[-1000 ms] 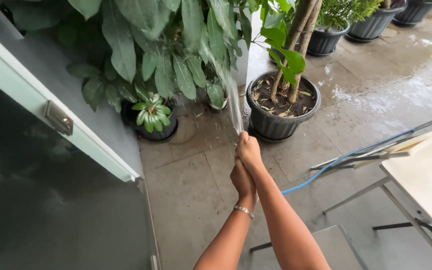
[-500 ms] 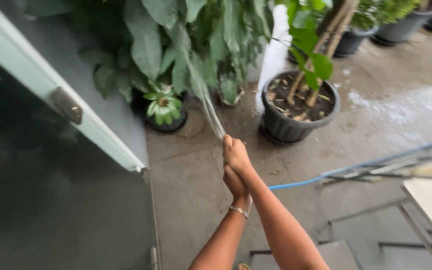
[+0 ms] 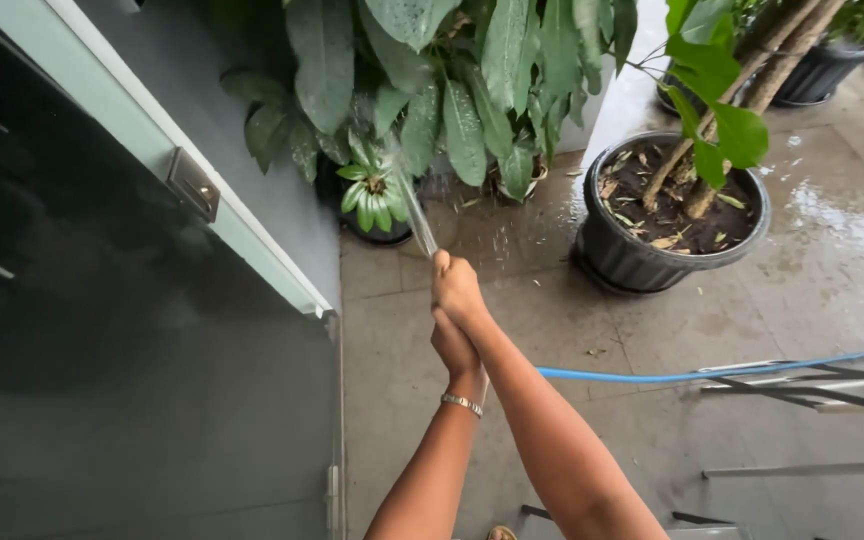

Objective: Watering various potted plants in a garden using a hose.

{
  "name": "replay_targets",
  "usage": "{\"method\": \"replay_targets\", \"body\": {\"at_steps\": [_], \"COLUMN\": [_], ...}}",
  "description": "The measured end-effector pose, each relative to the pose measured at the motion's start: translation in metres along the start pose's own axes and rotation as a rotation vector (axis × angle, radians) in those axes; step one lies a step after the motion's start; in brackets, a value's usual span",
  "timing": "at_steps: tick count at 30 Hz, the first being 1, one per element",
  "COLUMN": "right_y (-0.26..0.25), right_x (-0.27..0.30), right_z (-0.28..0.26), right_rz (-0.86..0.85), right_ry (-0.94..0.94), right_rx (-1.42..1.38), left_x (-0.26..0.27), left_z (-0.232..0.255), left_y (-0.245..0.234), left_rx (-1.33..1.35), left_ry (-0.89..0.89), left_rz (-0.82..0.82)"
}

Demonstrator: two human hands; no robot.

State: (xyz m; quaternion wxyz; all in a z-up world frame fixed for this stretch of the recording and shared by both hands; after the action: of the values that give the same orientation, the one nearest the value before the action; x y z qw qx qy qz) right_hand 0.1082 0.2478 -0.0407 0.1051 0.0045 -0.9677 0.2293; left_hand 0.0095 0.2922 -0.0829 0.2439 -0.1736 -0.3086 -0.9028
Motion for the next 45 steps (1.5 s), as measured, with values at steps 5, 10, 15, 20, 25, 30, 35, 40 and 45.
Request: {"method": "replay_targets", "body": {"at_steps": [5,10,15,20,25,30,35,40,45], "right_y": [0.003,0.02,0.053,0.07,0.084,0.101,0.129,0.152,0.153], "right_x": [-0.021,-0.04,-0.055,-0.065,-0.095,-0.131,-0.123,-0.135,-0.175], "right_z": [-0.012,-0.013,-0.025,-0.074,-0.101,-0.088,-0.054,-0.023,0.007], "right_rz": [-0.013,-0.036,-0.06,-0.034,0.008,0.036,-0.059,-0.139,-0.124], "right_ry": [-0.02,-0.05,-0.043,-0.043,-0.073,0.012,0.346,0.423,0.203], "right_rx": [0.042,0.102,0.066,0.051,0.036,0.157,0.017,0.199,0.207], "left_x": [-0.014,-0.028,-0.039,-0.046,-0.098,-0.11,-0.123,-0.139,-0.142], "left_z": [0.0,0.007,0.041,0.093,0.12,0.136,0.111,0.089,0.094], "left_y": [0.013,0.006,-0.013,-0.014,-0.006,0.001,-0.009,-0.027,-0.022], "left_rx": [0.065,0.078,0.077,0.123,0.173,0.174,0.211,0.142,0.098], "left_ry": [-0.007,0.018,0.022,0.004,0.049,-0.026,-0.157,-0.253,-0.27], "left_rz": [-0.002,0.031,0.085,0.13,0.086,0.05,0.101,0.171,0.236]}}
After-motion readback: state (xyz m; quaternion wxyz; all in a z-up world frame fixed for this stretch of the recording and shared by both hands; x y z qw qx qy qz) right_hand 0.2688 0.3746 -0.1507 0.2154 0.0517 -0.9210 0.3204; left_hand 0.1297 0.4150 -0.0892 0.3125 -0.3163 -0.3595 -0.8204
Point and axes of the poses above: each hand's wrist, its own x-axis away from the middle knuckle, its own y-axis out of the palm, z = x × y, the point moved 8 cm from there along -x, towards the middle knuckle, and after that the axes turned 8 degrees about x, right-handed, at the moved point
